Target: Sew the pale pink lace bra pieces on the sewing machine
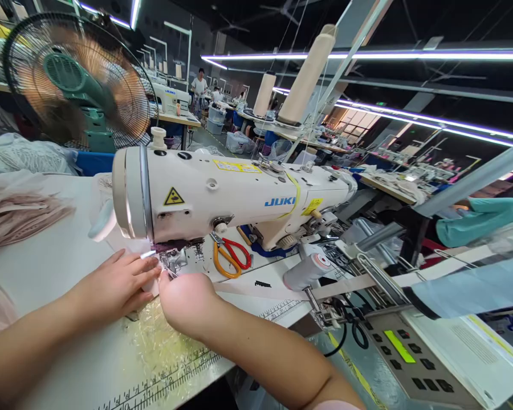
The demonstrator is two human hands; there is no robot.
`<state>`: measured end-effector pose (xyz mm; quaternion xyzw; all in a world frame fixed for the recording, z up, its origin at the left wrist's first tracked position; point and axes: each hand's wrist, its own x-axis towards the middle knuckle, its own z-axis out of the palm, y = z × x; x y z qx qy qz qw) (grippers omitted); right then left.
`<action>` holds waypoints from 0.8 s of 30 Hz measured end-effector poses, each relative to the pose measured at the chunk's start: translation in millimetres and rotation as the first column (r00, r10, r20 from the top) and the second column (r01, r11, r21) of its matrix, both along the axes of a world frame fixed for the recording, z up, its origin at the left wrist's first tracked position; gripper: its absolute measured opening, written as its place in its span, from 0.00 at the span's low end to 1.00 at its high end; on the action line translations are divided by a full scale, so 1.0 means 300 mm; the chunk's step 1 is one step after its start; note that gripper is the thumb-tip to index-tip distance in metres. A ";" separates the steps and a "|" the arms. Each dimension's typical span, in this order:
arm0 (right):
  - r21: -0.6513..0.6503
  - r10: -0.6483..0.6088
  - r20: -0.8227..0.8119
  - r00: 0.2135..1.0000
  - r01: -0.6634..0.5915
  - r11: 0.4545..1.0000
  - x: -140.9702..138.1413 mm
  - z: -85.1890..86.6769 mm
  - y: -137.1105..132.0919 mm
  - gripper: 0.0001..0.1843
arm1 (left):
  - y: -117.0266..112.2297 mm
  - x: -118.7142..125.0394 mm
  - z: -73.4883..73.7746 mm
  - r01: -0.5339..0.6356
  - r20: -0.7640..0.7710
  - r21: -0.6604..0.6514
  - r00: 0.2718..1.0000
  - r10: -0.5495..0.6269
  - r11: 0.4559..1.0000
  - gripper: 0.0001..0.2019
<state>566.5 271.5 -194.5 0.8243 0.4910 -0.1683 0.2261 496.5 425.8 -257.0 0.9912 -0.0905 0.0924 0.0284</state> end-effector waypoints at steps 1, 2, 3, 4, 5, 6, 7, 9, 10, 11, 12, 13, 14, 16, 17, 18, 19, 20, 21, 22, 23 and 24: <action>-0.004 -0.004 0.004 1.000 0.004 1.000 -0.003 0.000 0.000 0.43 | 0.006 0.003 0.001 -0.006 -0.017 -0.003 1.000 0.006 1.000 0.18; -0.004 -0.009 0.009 1.000 0.009 1.000 -0.006 -0.001 -0.001 0.43 | 0.012 0.006 0.002 -0.015 -0.033 -0.008 0.999 0.014 1.000 0.19; -0.002 -0.012 0.015 1.000 0.012 1.000 -0.008 -0.002 -0.003 0.43 | 0.017 0.009 0.003 -0.025 -0.050 -0.013 0.998 0.024 1.000 0.19; 0.004 -0.012 0.020 1.000 0.012 1.000 -0.010 -0.004 -0.006 0.43 | 0.021 0.012 0.005 -0.038 -0.067 -0.018 0.997 0.036 0.999 0.20; 0.015 -0.010 0.025 1.000 0.009 1.000 -0.010 -0.009 -0.009 0.43 | 0.025 0.014 0.006 -0.051 -0.082 -0.020 0.995 0.049 0.999 0.21; 0.030 -0.007 0.030 1.000 0.006 1.000 -0.010 -0.015 -0.013 0.42 | 0.029 0.016 0.008 -0.068 -0.088 -0.020 0.994 0.066 0.997 0.21; 0.047 -0.006 0.033 0.999 0.004 0.999 -0.009 -0.023 -0.017 0.42 | 0.031 0.018 0.010 -0.087 -0.094 -0.019 0.992 0.085 0.996 0.21; 0.091 -0.005 0.030 1.000 0.002 0.996 -0.005 -0.041 -0.024 0.43 | 0.037 0.019 0.013 -0.116 -0.119 -0.022 0.986 0.113 0.993 0.22; 0.109 -0.007 0.027 1.000 0.005 0.994 -0.003 -0.050 -0.026 0.43 | 0.041 0.020 0.013 -0.131 -0.138 -0.029 0.982 0.126 0.991 0.23; 0.119 -0.009 0.022 1.000 0.007 0.993 -0.002 -0.056 -0.028 0.43 | 0.046 0.021 0.013 -0.145 -0.164 -0.037 0.977 0.138 0.989 0.24; 0.128 -0.010 0.019 1.000 0.007 0.992 0.000 -0.061 -0.030 0.42 | 0.051 0.021 0.013 -0.161 -0.194 -0.046 0.970 0.150 0.986 0.25; 0.136 -0.009 0.017 1.000 0.007 0.991 0.001 -0.062 -0.032 0.42 | 0.058 0.022 0.012 -0.178 -0.221 -0.051 0.962 0.162 0.983 0.26; 0.145 -0.007 0.015 1.000 0.005 0.989 0.002 -0.061 -0.034 0.41 | 0.064 0.021 0.012 -0.196 -0.239 -0.056 0.955 0.177 0.979 0.27; 0.162 -0.002 0.004 1.000 0.001 0.987 0.001 -0.051 -0.038 0.38 | 0.076 0.017 0.015 -0.224 -0.263 -0.077 0.945 0.197 0.972 0.28; 0.161 -0.001 -0.005 1.000 0.002 0.987 0.000 -0.044 -0.040 0.37 | 0.081 0.012 0.019 -0.228 -0.262 -0.103 0.945 0.194 0.968 0.28; 0.156 -0.002 -0.013 1.000 0.004 0.988 -0.001 -0.035 -0.042 0.37 | 0.084 0.006 0.027 -0.224 -0.250 -0.141 0.951 0.185 0.964 0.27; 0.146 -0.002 -0.019 1.000 0.004 0.989 -0.003 -0.028 -0.044 0.36 | 0.086 -0.001 0.037 -0.231 -0.227 -0.193 0.956 0.186 0.954 0.26; 0.138 0.004 -0.019 1.000 -0.001 0.990 -0.005 -0.021 -0.047 0.36 | 0.087 -0.008 0.051 -0.257 -0.200 -0.246 0.957 0.211 0.934 0.25; 0.133 0.011 -0.017 1.000 -0.009 0.991 -0.006 -0.017 -0.049 0.36 | 0.088 -0.015 0.067 -0.303 -0.173 -0.290 0.950 0.262 0.908 0.24; 0.132 0.020 -0.013 1.000 -0.018 0.991 -0.008 -0.014 -0.051 0.36 | 0.089 -0.019 0.084 -0.364 -0.148 -0.317 0.931 0.334 0.876 0.24; 0.135 0.030 -0.008 1.000 -0.029 0.990 -0.009 -0.013 -0.053 0.36 | 0.093 -0.021 0.103 -0.437 -0.128 -0.325 0.899 0.418 0.839 0.24; 0.139 0.036 -0.002 0.999 -0.036 0.990 -0.010 -0.014 -0.054 0.37 | 0.099 -0.020 0.122 -0.510 -0.114 -0.315 0.857 0.502 0.800 0.23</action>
